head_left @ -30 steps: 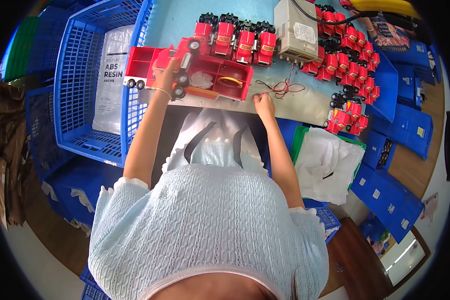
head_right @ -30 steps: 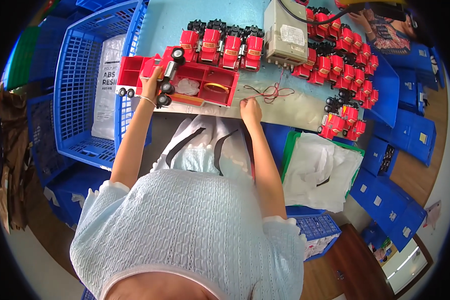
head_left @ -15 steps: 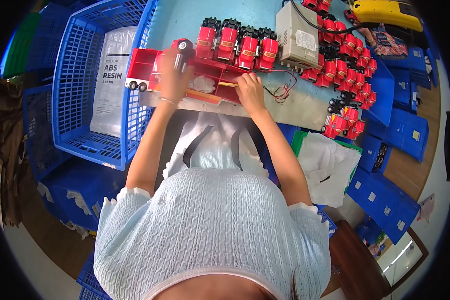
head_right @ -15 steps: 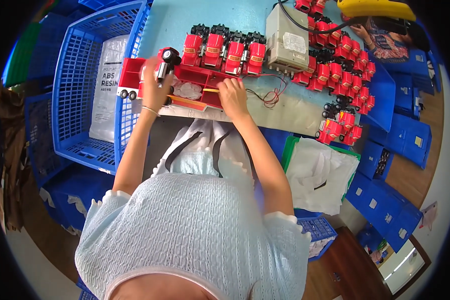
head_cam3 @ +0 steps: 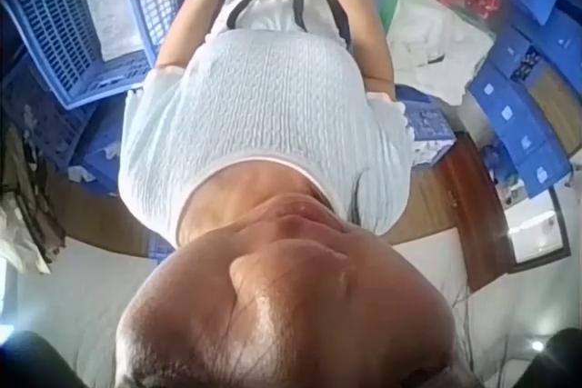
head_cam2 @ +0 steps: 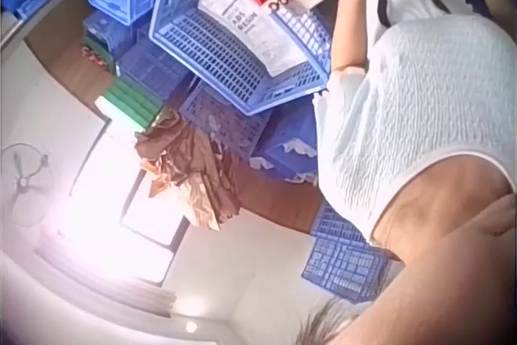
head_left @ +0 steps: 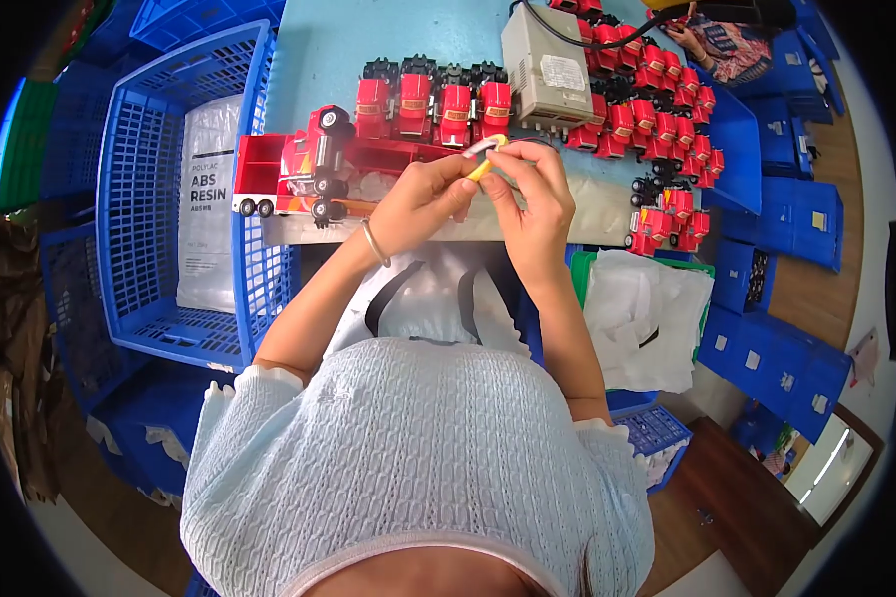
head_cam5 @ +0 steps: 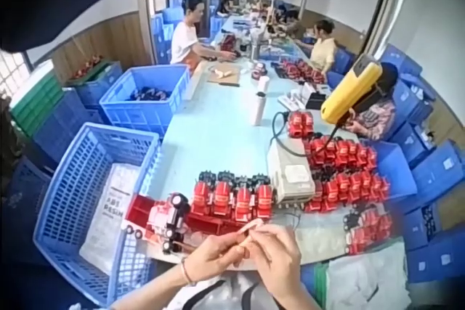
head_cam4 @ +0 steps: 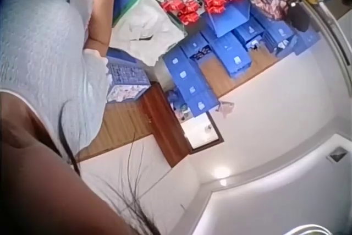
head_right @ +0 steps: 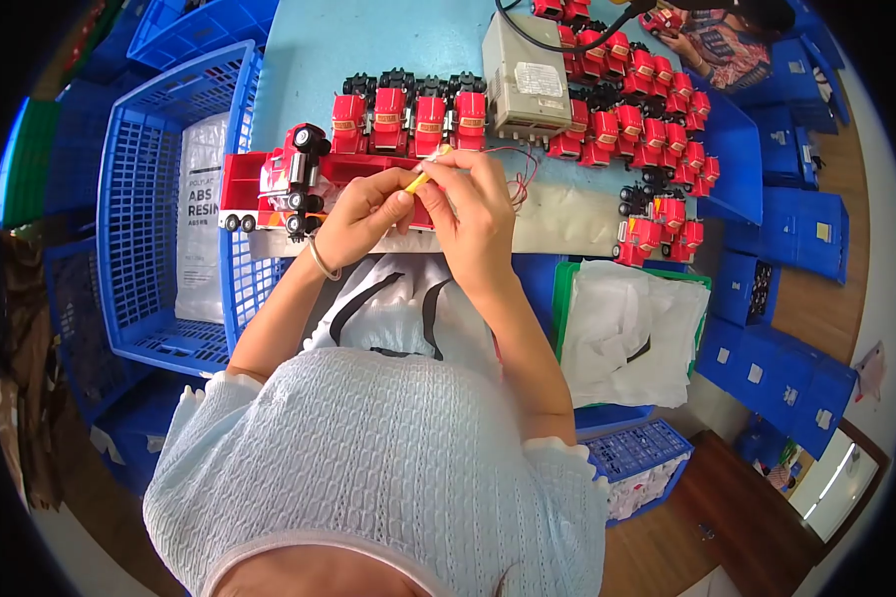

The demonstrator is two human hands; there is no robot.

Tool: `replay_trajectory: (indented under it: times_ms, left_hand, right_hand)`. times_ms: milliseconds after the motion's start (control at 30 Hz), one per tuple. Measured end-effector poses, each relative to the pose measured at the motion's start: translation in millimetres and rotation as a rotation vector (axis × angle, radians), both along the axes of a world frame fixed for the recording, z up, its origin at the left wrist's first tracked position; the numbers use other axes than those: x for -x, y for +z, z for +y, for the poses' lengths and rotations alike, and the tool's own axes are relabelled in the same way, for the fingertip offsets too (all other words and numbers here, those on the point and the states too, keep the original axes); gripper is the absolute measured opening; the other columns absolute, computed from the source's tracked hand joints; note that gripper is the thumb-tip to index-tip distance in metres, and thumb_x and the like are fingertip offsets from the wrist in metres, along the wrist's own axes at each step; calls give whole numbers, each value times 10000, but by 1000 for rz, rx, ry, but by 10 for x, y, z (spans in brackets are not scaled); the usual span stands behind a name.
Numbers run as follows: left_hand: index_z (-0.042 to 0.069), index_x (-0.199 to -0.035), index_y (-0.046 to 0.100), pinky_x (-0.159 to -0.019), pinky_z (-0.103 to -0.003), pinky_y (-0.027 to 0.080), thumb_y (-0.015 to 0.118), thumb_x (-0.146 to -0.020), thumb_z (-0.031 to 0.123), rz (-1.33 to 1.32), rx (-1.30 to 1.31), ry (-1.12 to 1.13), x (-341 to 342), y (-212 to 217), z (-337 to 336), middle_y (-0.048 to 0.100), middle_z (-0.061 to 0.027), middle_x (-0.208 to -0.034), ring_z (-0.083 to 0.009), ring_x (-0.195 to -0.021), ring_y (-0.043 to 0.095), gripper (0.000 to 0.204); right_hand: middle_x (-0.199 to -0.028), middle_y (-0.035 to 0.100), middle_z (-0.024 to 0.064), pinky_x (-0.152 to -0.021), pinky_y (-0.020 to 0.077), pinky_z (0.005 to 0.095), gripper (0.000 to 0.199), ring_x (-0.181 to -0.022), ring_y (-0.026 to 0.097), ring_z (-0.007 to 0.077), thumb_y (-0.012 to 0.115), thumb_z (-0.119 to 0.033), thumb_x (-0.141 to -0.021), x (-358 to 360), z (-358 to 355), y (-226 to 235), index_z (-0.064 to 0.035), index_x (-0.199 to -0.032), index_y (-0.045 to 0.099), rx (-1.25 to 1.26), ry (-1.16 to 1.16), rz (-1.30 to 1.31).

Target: Assembling and organizing toy trucks on a production line.

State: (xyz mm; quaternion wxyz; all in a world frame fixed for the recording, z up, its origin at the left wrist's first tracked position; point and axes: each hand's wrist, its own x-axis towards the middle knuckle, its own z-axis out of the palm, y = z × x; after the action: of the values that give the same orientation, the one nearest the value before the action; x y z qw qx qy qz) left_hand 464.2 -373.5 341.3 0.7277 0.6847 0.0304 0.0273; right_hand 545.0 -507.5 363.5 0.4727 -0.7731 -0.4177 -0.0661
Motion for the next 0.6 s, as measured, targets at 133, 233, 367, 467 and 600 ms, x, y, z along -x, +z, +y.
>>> replay_trajectory:
  times_ms: [133,233,367,467,600]
  left_hand:
    - [-31,-1055,532,-550,-200,378,426,-921,152,28,-80,36,26,65,-39,521,-2,-698,-53,-614,464,250]
    - [-35,-1075,526,-547,-202,378,429,-909,122,42,-64,67,59,92,-54,523,-1,-700,-53,-619,466,249]
    - [-40,-1064,524,-541,-222,396,433,-881,82,17,-48,130,105,118,-91,531,-22,-671,-67,-603,488,238]
    - [-41,-1008,533,-532,-257,429,441,-851,56,-19,-106,176,121,140,-123,541,-67,-625,-97,-557,521,206]
    - [-36,-1012,532,-525,-261,438,447,-842,44,-25,-167,209,119,183,-154,561,-85,-646,-119,-554,556,207]
  right_hand:
    - [-909,593,100,-758,459,301,145,-850,578,222,637,-20,-771,50,-25,3,12,-910,613,-40,4,43]
    - [-944,602,101,-775,459,296,139,-860,588,217,633,-19,-773,82,-27,18,16,-906,612,-71,22,111]
    - [-959,612,107,-790,457,294,139,-877,594,216,628,-17,-776,135,-8,52,16,-911,612,-91,36,134]
    - [-949,612,109,-783,456,299,97,-870,593,220,618,-19,-784,142,3,22,14,-873,598,-143,31,140]
    - [-948,612,121,-775,453,298,61,-868,591,225,600,-11,-790,137,12,8,5,-834,560,-137,22,94]
